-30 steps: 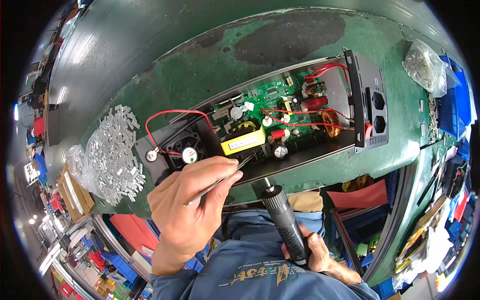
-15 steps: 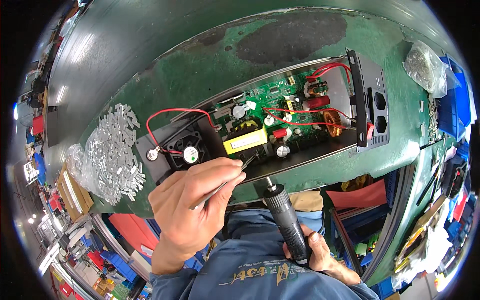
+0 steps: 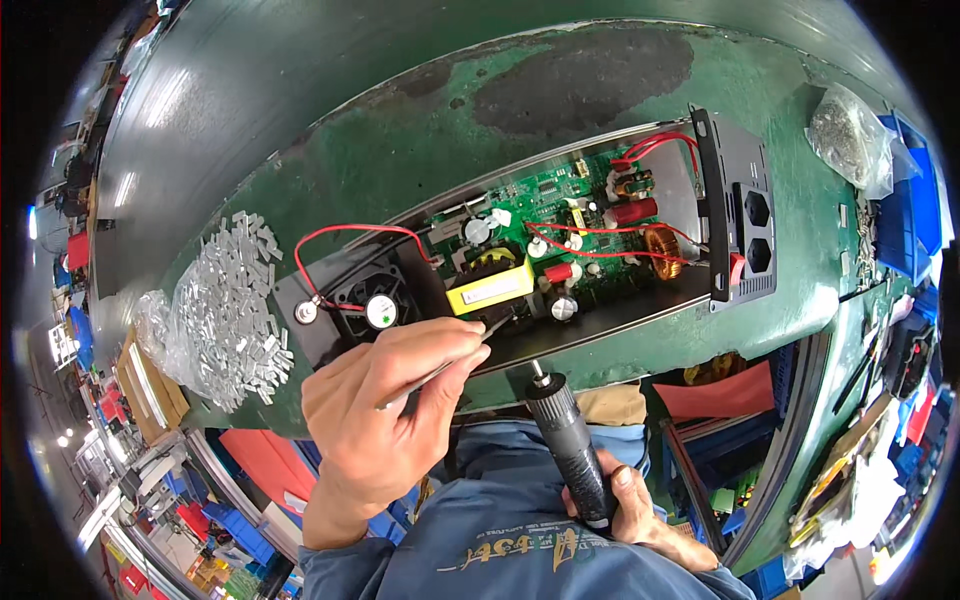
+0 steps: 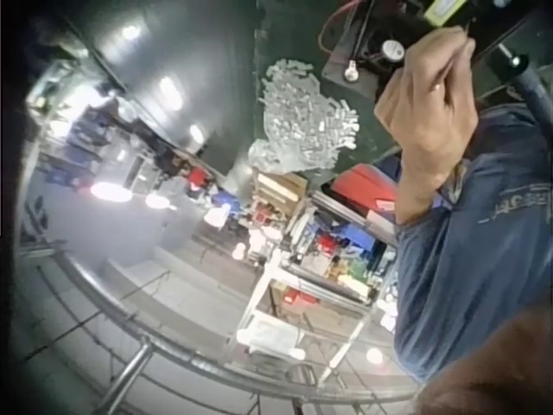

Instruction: Assembling electronic components into metal housings on a factory production line.

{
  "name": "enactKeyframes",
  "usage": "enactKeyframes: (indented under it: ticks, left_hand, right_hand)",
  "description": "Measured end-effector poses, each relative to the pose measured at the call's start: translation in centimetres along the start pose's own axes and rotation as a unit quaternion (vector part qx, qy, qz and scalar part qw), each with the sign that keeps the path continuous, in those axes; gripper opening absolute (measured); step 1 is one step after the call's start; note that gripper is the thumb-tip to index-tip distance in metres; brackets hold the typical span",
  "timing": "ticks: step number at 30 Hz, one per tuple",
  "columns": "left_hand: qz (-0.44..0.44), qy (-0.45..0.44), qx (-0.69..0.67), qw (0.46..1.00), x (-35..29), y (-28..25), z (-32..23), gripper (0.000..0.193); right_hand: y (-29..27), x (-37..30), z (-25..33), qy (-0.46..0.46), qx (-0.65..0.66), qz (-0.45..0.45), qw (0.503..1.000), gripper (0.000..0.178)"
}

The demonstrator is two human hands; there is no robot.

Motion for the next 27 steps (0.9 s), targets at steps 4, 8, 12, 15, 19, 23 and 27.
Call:
enactKeyframes:
  ticks: [4, 8, 12, 15, 19, 23, 27]
  left_hand:
    - [0.002, 0.009, 0.003, 1.0, 0.1, -0.6, -0.4, 0.022]
    - [0.059, -0.032, -0.012, 0.998, 0.2, -0.3, -0.5, 0.024]
    - [0.037, -0.004, 0.006, 0.999, -0.1, -0.2, -0.4, 0.021]
    - [0.004, 0.018, 0.005, 1.0, -0.3, -0.3, -0.4, 0.021]
    - [0.024, 0.015, 0.01, 1.0, -0.5, -0.1, -0.2, 0.022]
    - [0.032, 0.019, 0.01, 0.999, -0.3, -0.5, -0.2, 0.023]
    - [0.063, -0.008, -0.002, 0.998, -0.1, -0.4, 0.2, 0.022]
  right_hand:
    - [0.3, -0.1, 0.3, 0.018, 0.024, -0.011, 0.999, 0.077]
    - [0.1, -0.2, -0.1, 0.008, -0.003, -0.034, 0.999, 0.076]
    - [0.3, -0.1, 0.2, -0.013, -0.053, -0.035, 0.998, 0.074]
    - [0.5, -0.1, 0.6, -0.013, -0.072, -0.038, 0.997, 0.074]
    - [0.2, 0.1, 1.2, -0.006, -0.087, -0.04, 0.995, 0.076]
    - [0.0, 0.1, 0.9, 0.019, -0.108, -0.067, 0.992, 0.094]
    - [-0.2, 0.5, 0.9, 0.006, -0.082, -0.088, 0.993, 0.098]
Point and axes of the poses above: each hand's wrist, its own x-axis towards the middle knuckle, its own y-axis out of the palm, z = x × y, the point moved 6 cm from there along x, towards the middle knuckle, and after that the axes turned 6 degrees about x, right-handed, at the moved point
